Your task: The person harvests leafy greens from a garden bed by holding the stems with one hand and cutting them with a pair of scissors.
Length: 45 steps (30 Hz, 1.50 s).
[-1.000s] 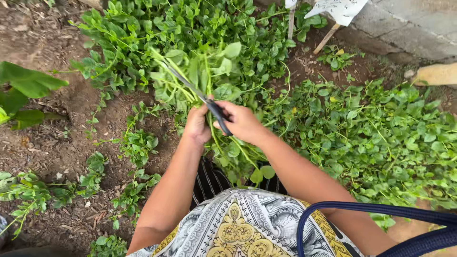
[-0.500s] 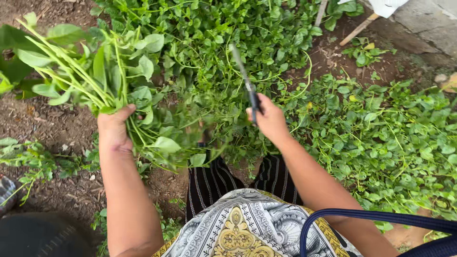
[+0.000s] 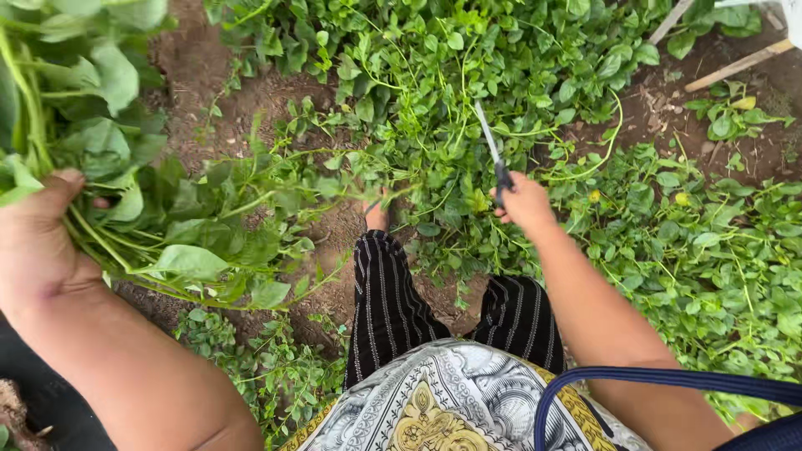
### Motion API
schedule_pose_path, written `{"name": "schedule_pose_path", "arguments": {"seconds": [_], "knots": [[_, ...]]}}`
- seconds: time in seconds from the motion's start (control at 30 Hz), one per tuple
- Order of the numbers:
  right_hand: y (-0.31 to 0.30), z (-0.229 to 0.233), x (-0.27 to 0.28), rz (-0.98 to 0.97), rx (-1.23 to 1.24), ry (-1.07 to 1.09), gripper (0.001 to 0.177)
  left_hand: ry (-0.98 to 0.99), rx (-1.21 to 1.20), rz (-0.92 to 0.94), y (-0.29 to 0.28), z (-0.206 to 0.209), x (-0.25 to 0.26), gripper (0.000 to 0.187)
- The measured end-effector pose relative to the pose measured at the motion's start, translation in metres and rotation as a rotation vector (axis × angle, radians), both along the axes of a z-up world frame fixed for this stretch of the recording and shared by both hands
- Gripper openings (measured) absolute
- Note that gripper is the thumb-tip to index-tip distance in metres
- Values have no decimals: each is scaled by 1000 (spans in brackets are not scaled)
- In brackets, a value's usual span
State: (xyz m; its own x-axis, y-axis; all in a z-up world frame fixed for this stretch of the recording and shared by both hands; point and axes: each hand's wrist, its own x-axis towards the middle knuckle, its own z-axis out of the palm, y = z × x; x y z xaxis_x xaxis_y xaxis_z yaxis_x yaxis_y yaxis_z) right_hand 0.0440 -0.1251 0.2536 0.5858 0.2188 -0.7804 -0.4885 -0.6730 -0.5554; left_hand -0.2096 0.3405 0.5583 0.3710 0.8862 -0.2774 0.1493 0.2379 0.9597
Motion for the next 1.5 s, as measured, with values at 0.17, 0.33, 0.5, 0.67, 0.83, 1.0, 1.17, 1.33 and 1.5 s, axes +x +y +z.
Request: {"name": "schedule_pose_path", "arguments": {"seconds": [0.17, 0.33, 0.5, 0.67, 0.83, 1.0, 1.17, 1.33, 1.5], "knots": [[117, -58, -71, 96, 175, 204, 35, -125, 150, -158, -5, 31, 14, 52], [227, -71, -163, 188, 324, 388, 30, -72, 30, -117, -27, 14, 70, 42], [190, -95, -225, 232, 203, 568, 26, 35, 111, -255, -30, -23, 92, 30], [146, -146, -185, 293, 59, 597, 21, 224, 238, -260, -34, -97, 115, 43], [78, -162, -47, 53, -92, 369, 31, 448, 238, -243, -65, -214, 136, 53], [81, -177, 91, -248, 172, -10, 58, 412, -7, -286, -120, -329, 146, 40], [125, -269, 167, -113, 90, -96, 62, 312, -29, -255, -186, -422, 138, 39], [166, -350, 185, 208, -302, -655, 56, 251, -199, -237, -207, -481, 141, 34], [161, -353, 183, 281, -376, -686, 51, 133, -242, -202, -203, -510, 158, 31]]}}
